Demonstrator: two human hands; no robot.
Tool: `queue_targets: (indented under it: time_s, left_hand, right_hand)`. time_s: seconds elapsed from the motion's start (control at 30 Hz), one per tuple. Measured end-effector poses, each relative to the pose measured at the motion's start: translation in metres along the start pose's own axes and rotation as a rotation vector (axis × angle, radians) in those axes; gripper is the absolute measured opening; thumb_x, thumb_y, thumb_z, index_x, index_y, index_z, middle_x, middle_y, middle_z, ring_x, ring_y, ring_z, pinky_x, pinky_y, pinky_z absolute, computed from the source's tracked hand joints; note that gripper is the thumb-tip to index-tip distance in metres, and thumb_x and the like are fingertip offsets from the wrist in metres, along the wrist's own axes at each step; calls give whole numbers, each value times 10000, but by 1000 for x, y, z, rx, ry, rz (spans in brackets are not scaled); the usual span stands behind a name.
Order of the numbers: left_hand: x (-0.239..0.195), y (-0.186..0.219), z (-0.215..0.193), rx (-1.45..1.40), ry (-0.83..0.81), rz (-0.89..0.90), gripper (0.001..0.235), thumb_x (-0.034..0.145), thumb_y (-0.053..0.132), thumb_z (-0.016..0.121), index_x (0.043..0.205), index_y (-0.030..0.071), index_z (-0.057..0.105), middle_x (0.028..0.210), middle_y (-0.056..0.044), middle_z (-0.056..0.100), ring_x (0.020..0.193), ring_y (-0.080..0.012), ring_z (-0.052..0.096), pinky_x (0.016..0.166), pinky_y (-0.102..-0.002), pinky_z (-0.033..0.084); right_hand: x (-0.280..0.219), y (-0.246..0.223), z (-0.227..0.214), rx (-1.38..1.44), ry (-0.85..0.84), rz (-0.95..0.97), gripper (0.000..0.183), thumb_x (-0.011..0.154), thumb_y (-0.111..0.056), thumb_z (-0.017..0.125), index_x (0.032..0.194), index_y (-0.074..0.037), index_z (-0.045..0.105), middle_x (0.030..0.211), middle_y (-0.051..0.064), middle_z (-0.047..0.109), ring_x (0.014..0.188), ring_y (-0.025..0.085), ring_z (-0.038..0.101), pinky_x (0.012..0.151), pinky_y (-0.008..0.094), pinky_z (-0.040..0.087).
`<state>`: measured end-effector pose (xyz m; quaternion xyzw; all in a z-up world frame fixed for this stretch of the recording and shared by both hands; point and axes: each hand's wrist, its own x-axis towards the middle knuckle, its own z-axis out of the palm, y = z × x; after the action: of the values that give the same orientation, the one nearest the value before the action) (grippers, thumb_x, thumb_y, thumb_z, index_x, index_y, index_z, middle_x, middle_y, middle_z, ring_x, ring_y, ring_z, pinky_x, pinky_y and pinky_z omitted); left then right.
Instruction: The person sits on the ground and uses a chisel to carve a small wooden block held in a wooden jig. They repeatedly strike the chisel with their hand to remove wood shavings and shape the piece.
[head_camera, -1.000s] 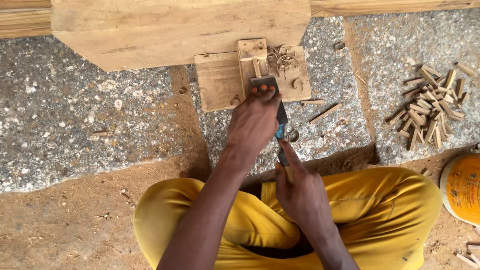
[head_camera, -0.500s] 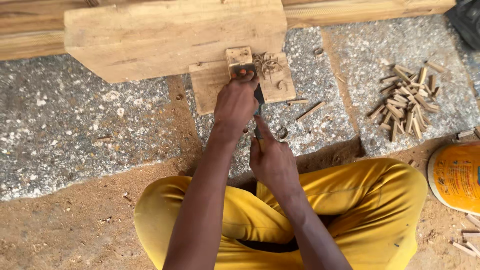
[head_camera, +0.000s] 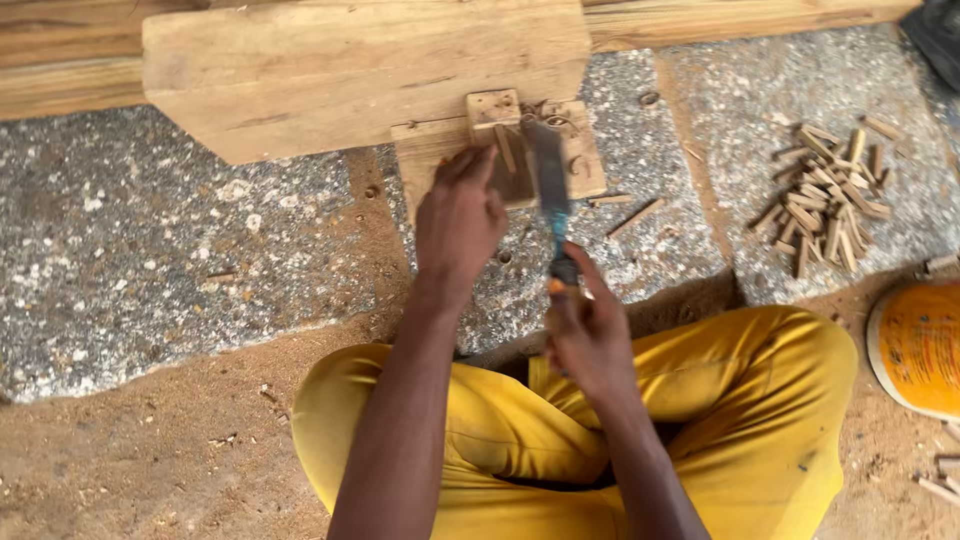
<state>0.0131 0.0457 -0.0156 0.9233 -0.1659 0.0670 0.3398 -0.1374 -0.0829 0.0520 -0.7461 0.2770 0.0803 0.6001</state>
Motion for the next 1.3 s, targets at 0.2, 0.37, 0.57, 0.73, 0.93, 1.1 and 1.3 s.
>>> queue_targets:
  time_s: [0.2,0.37,0.57,0.73,0.93,1.1,1.3]
  left_hand:
    - [20,7,18,143,18,211,386,955,94,656,1336,33,633,1423,-191,585,1326,-399,522,1144,-542,346]
    - [27,0,24,321,-84,184,410,923,-27,601,1314,74,671,1449,-138,587,1359,-314,531,1211,-509,311]
    - [31,1,12,276,-75,212,288,1004,29,631,1280,70,705,1397,-140,665,1339,-252,609,1219,-405,435]
    - [28,4,-4,158,-57,167,285,983,218,669,1230,88,729,1296,-124,701,1216,-290,658,1075,-426,497]
    - [25,4,-9,63,-161,16,262,1018,237,658,1241,117,728,1329,-92,696,1211,-244,672,1085,-392,523]
    - [24,-14,1,49,-144,62,260,959,221,709,1196,124,751,1358,-75,675,1290,-274,602,1119,-432,463]
    - [26,-15,-4,-21,-124,62,273,930,167,727,1201,157,762,1375,-28,664,1317,-275,580,1129,-425,457]
  right_hand:
    - [-2,17,-26,-61,68,-82,592,975,-315,583,1523,-123,471,578,-6,513,412,88,480,366,295,385]
    - [5,38,-31,-148,125,-124,603,969,-328,606,1519,-127,463,610,-18,579,454,69,543,399,291,456]
    - [13,55,-32,-293,157,-321,558,999,-293,620,1502,-89,494,621,-24,591,506,47,538,446,272,439]
    - [11,59,-31,-323,100,-276,551,993,-316,603,1494,-104,512,526,-7,514,436,77,479,418,311,383]
    - [10,58,-32,-399,67,-279,569,983,-349,601,1490,-105,513,483,-24,474,381,85,421,387,337,355]
    - [13,62,-33,-420,6,-224,555,996,-335,574,1491,-101,484,424,-2,424,331,107,371,356,356,349]
    - [9,54,-31,-432,28,-269,544,982,-314,604,1477,-110,512,425,-17,444,348,102,387,386,368,356]
